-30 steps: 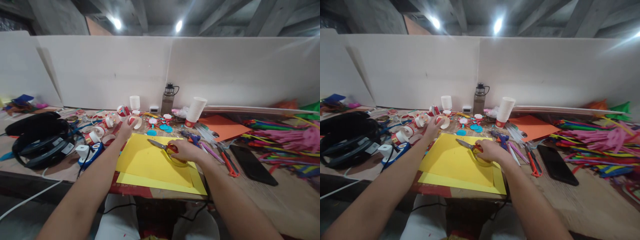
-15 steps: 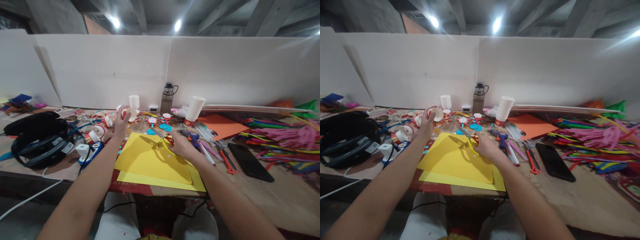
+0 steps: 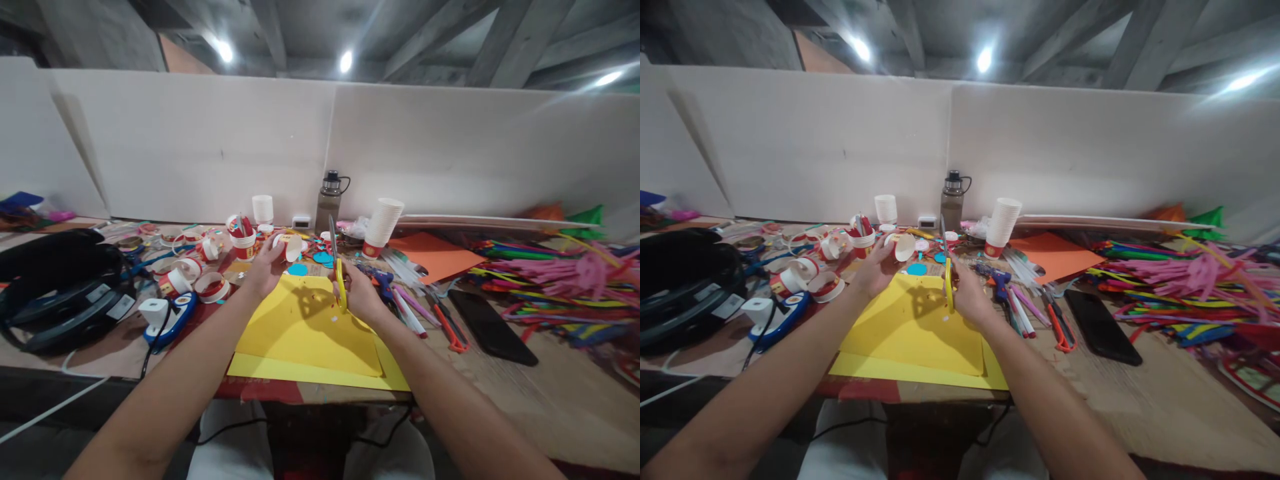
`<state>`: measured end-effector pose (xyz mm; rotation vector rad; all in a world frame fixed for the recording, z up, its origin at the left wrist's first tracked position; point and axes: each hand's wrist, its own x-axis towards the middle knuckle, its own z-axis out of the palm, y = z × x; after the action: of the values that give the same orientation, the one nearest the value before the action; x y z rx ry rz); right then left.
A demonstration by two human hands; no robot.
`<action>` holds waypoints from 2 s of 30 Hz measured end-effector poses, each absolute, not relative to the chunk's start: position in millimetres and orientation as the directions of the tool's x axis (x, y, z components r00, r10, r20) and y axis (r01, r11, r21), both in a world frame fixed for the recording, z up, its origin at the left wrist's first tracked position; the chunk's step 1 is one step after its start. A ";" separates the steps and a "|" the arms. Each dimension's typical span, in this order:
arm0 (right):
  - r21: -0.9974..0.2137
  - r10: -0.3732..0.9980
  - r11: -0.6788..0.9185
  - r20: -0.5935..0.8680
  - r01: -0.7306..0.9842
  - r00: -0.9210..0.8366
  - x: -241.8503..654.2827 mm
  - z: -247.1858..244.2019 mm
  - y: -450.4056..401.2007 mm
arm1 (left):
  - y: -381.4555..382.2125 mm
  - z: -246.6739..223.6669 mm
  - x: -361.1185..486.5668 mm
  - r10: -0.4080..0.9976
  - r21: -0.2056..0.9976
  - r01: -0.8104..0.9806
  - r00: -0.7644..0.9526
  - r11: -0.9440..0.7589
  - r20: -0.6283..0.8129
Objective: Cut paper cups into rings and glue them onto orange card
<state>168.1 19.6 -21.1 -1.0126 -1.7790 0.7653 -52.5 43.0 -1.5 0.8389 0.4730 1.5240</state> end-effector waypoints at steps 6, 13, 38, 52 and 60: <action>-0.895 0.911 0.412 0.408 0.173 -0.060 166.4 -9.4 13.2 | 42.8 -7.0 -49.1 0.952 0.756 -0.617 0.037 -0.218 0.305; -0.922 0.936 0.336 0.304 0.192 -0.176 170.2 -8.8 6.5 | 39.8 -8.9 -45.8 0.935 0.802 -0.539 0.068 -0.259 0.347; -0.478 0.829 0.555 0.383 0.681 -0.408 164.4 4.0 2.8 | 42.4 -0.8 -46.6 0.955 0.761 -0.582 -0.109 -0.286 0.275; -0.498 0.839 0.544 0.322 0.675 -0.439 164.3 8.0 -1.4 | 44.4 -5.6 -35.5 0.946 0.786 -0.526 -0.174 -0.325 0.275; -0.477 0.842 0.539 0.314 0.694 -0.438 164.2 8.4 -1.0 | 42.2 -7.2 -34.5 0.927 0.796 -0.477 -0.163 -0.373 0.337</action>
<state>164.2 -1.0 8.4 -1.2411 -2.2601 0.3779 -34.5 42.2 -7.2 1.0206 0.6495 1.7331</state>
